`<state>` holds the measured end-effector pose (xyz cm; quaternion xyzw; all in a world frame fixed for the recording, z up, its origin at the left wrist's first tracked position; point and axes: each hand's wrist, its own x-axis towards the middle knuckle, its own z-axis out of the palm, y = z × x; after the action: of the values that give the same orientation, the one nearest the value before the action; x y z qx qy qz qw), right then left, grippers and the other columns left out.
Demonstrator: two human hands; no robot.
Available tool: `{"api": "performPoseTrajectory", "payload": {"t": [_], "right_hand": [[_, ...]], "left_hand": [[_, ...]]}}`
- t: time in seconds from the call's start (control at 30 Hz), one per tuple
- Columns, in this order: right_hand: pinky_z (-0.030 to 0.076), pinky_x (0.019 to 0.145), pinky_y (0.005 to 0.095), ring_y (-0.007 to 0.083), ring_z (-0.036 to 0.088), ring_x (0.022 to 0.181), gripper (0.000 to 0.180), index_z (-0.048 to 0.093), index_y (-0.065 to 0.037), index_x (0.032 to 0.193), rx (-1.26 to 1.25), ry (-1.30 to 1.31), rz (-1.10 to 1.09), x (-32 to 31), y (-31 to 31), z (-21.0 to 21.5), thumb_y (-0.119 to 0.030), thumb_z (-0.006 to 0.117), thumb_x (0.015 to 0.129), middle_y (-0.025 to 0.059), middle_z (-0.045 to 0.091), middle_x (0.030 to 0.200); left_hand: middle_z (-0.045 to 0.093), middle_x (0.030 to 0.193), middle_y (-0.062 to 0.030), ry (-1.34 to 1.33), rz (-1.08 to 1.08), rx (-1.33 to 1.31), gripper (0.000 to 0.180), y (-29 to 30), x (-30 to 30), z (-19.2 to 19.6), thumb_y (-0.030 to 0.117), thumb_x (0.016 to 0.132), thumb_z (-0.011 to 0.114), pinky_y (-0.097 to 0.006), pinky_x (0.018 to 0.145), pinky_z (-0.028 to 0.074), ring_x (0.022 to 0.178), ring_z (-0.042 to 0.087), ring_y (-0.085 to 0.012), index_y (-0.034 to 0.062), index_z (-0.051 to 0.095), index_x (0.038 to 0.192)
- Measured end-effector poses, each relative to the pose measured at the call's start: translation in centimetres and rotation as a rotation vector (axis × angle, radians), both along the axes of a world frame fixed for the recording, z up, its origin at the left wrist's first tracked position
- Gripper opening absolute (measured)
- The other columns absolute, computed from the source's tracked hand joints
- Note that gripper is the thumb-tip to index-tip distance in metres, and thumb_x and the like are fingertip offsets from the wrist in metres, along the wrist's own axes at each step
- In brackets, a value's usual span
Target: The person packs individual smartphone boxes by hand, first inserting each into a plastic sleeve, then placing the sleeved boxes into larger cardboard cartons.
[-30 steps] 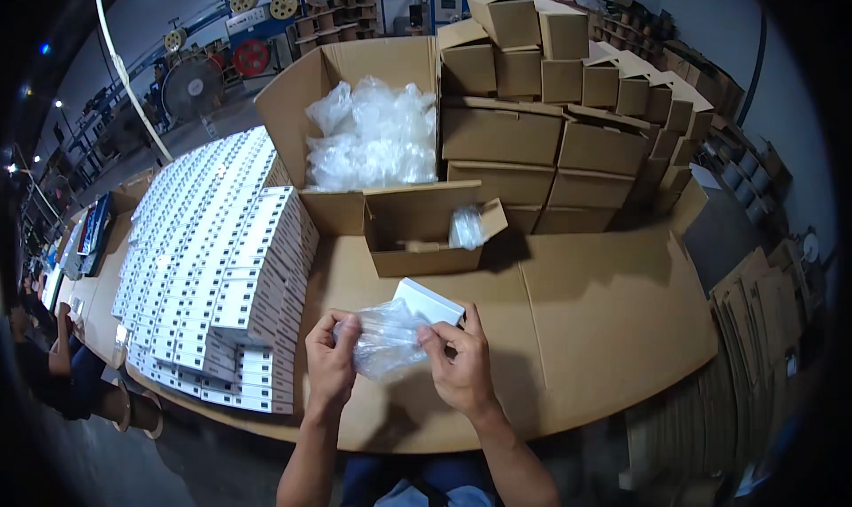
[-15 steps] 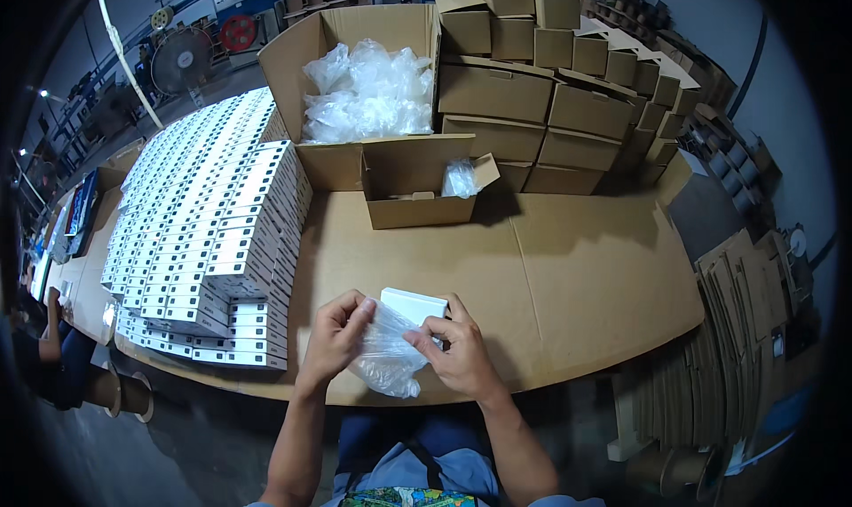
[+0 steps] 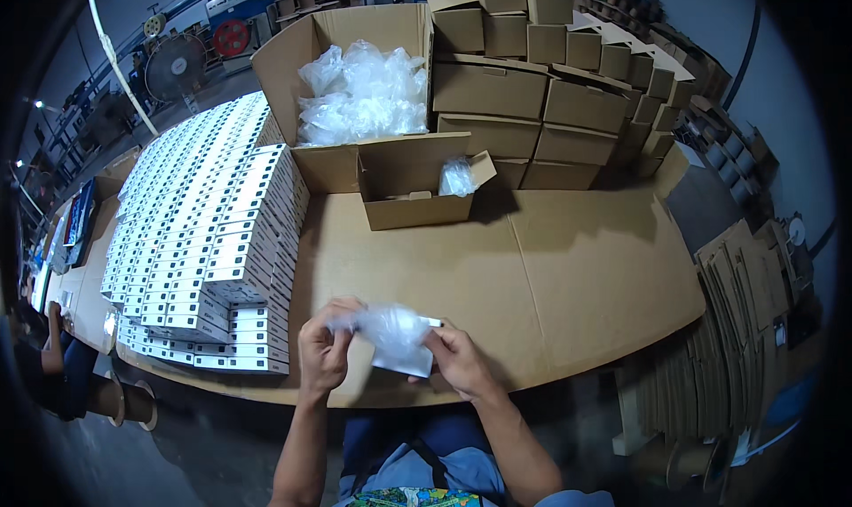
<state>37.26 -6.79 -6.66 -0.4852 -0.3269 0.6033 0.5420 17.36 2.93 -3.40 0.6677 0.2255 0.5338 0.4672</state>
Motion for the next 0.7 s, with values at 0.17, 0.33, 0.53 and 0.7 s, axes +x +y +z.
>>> {"api": "performPoseTrajectory", "payload": {"t": [0.17,0.33,0.53,0.7], "right_hand": [[0.048,0.096,0.0326,0.0200,0.054,0.114,0.048,0.070,0.007,0.111,0.478,-0.179,-0.111,-0.2,-0.2,2.6,-0.037,0.074,0.093,0.0076,0.048,0.116],[0.047,0.089,0.0303,0.0176,0.057,0.106,0.026,0.074,0.005,0.097,0.217,-0.272,-0.232,-3.0,0.3,0.9,-0.020,0.075,0.093,0.0095,0.055,0.114],[0.049,0.079,0.0301,0.0177,0.060,0.092,0.027,0.075,0.002,0.086,0.270,-0.533,-0.436,-2.5,0.2,1.1,-0.022,0.069,0.097,0.0113,0.057,0.107],[0.050,0.082,0.0359,0.0258,0.063,0.093,0.024,0.073,0.004,0.092,0.284,-0.752,-0.481,-2.9,-0.1,1.6,-0.020,0.072,0.095,0.0152,0.057,0.108]], "left_hand": [[0.062,0.062,-0.0048,0.237,0.229,-0.288,0.016,-1.7,0.7,0.5,0.009,0.097,0.063,-0.026,0.052,0.042,0.055,0.055,-0.0074,-0.0035,0.067,0.088],[0.053,0.057,0.0030,0.253,0.230,-0.285,0.035,-2.5,0.8,-2.3,0.020,0.104,0.059,-0.023,0.046,0.036,0.051,0.046,-0.0035,-0.0014,0.067,0.078],[0.056,0.057,-0.0053,0.198,0.225,-0.562,0.041,-2.2,-0.2,-2.7,0.024,0.104,0.056,-0.029,0.051,0.041,0.052,0.050,-0.0103,-0.0021,0.066,0.074],[0.062,0.102,-0.0088,0.340,0.500,0.125,0.019,-2.9,0.2,1.2,0.012,0.085,0.075,-0.034,0.077,0.047,0.092,0.060,-0.0212,0.0056,0.068,0.101]]}}
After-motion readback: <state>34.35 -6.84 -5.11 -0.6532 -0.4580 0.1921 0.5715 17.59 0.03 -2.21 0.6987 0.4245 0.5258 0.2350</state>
